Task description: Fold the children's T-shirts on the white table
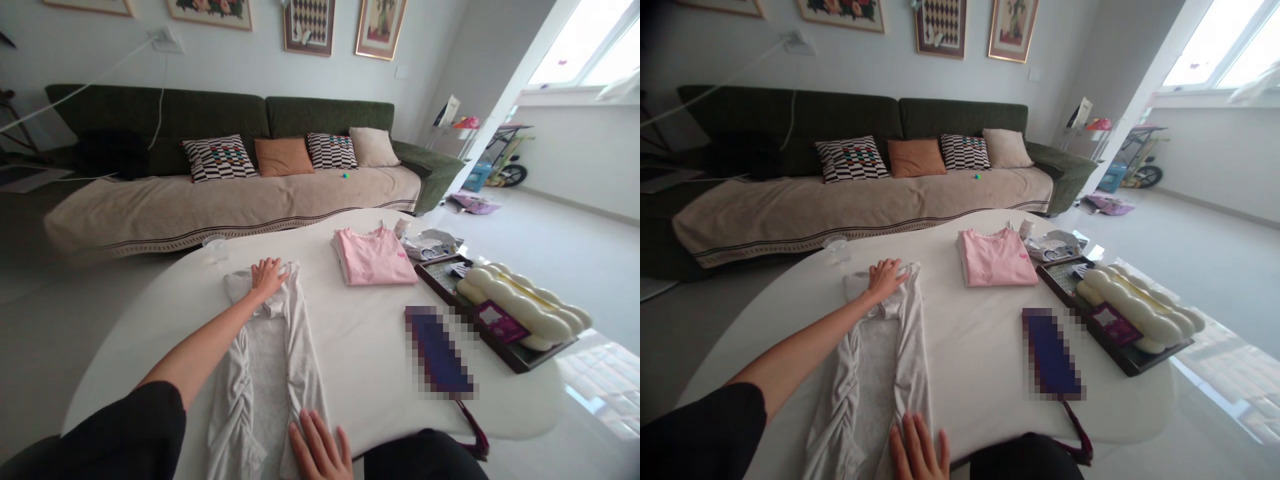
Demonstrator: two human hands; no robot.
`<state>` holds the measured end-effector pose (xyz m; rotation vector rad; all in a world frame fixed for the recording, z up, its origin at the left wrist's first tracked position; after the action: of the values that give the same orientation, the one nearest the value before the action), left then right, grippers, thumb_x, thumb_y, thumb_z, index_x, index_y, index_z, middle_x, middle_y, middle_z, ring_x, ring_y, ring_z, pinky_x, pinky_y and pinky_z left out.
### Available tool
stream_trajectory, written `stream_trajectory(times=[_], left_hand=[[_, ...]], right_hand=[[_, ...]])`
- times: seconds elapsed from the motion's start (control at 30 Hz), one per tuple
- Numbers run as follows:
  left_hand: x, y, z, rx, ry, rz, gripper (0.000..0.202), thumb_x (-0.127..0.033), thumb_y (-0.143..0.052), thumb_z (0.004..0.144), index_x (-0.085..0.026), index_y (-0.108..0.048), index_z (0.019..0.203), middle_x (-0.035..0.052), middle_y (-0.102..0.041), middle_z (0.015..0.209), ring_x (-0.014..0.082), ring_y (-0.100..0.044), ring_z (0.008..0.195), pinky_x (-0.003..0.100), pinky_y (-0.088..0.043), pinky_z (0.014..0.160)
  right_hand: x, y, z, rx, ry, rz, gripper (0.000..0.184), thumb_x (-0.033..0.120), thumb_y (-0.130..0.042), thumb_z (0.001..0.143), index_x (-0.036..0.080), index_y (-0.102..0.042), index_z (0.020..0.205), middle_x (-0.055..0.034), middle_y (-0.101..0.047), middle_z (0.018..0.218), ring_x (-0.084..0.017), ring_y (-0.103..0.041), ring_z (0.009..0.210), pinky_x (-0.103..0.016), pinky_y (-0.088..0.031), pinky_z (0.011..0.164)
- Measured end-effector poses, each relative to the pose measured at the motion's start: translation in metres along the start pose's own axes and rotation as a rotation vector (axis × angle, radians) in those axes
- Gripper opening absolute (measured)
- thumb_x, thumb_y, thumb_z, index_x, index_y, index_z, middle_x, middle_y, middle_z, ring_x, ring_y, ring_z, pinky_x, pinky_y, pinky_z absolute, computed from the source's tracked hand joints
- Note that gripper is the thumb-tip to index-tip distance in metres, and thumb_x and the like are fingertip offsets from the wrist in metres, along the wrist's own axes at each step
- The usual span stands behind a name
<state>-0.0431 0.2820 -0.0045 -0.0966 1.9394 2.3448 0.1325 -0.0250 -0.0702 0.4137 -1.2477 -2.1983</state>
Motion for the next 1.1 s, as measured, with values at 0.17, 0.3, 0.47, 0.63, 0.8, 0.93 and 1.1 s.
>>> stream_trajectory(times=[0.17, 0.3, 0.47, 0.63, 0.8, 0.93, 1.1], left_hand=[[-0.023, -0.010, -0.025, 0.005, -0.122, -0.036, 0.065, -0.060, -0.040, 0.076, -0.028, -0.033, 0.131, 0.0072, -0.025, 0.142, 0.0347, -0.010, 0.130, 0.059, -0.006, 0.099], [-0.017, -0.031, -0.031, 0.256, -0.011, -0.080, 0.081, -0.075, -0.033, 0.067, -0.035, -0.020, 0.136, 0.0039, -0.010, 0.147, 0.0442, 0.002, 0.128, 0.070, -0.004, 0.090], [-0.016, -0.034, -0.027, 0.377, -0.032, -0.075, 0.089, -0.079, -0.031, 0.063, -0.035, -0.009, 0.137, 0.0037, 0.002, 0.147, 0.0443, 0.007, 0.128, 0.072, -0.006, 0.088], [-0.014, -0.032, -0.029, 0.220, -0.013, -0.060, 0.079, -0.074, -0.024, 0.071, -0.035, -0.009, 0.138, 0.0082, -0.003, 0.147, 0.0394, 0.002, 0.130, 0.071, -0.003, 0.090], [-0.012, -0.037, -0.026, 0.313, -0.017, -0.062, 0.082, -0.076, -0.024, 0.070, -0.033, -0.008, 0.138, 0.0083, -0.001, 0.147, 0.0387, 0.006, 0.130, 0.070, -0.004, 0.090], [-0.021, -0.025, -0.021, 0.477, -0.044, -0.043, 0.089, -0.073, -0.030, 0.071, -0.022, -0.008, 0.140, 0.0120, 0.004, 0.146, 0.0377, 0.006, 0.130, 0.067, -0.004, 0.093], [-0.066, 0.023, -0.065, 0.356, -0.317, -0.088, 0.082, -0.061, -0.035, 0.078, -0.012, -0.010, 0.139, 0.0147, 0.002, 0.145, 0.0302, 0.004, 0.132, 0.061, -0.005, 0.099]], right_hand=[[-0.005, 0.005, 0.005, 0.010, 0.065, -0.048, 0.053, 0.052, -0.036, 0.083, 0.027, -0.040, 0.130, 0.0004, -0.056, 0.117, -0.018, -0.059, 0.097, -0.026, -0.045, 0.069], [-0.004, 0.006, 0.005, -0.033, 0.041, -0.001, 0.055, 0.055, -0.036, 0.081, 0.029, -0.042, 0.128, -0.0013, -0.058, 0.116, -0.020, -0.059, 0.095, -0.029, -0.043, 0.072], [0.000, -0.002, -0.001, -0.064, -0.054, -0.009, 0.047, 0.051, -0.038, 0.081, 0.031, -0.047, 0.123, -0.0014, -0.057, 0.117, -0.022, -0.058, 0.098, -0.032, -0.042, 0.076], [0.007, -0.009, -0.006, -0.039, -0.163, -0.036, 0.037, 0.037, -0.039, 0.084, 0.034, -0.049, 0.120, -0.0025, -0.052, 0.123, -0.024, -0.049, 0.110, -0.039, -0.040, 0.084], [0.009, -0.013, -0.001, 0.011, -0.149, -0.008, 0.036, 0.023, -0.038, 0.085, 0.031, -0.052, 0.117, 0.0017, -0.044, 0.130, -0.024, -0.039, 0.120, -0.040, -0.035, 0.093], [0.010, -0.003, 0.007, 0.033, -0.072, -0.032, 0.049, 0.019, -0.039, 0.081, 0.024, -0.038, 0.130, -0.0001, -0.036, 0.136, -0.025, -0.029, 0.126, -0.039, -0.037, 0.091], [0.011, 0.009, 0.013, 0.061, -0.085, -0.116, 0.067, 0.004, -0.036, 0.071, 0.023, -0.029, 0.135, 0.0029, -0.029, 0.139, -0.023, -0.023, 0.129, -0.039, -0.038, 0.091]])
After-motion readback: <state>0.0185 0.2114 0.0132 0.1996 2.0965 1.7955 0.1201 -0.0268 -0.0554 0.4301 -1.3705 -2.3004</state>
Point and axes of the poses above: each hand's wrist, its own z-axis towards the middle knuckle, its own y-axis out of the back of the hand, x = y × z, the point moved 6 cm from there along z, towards the middle knuckle
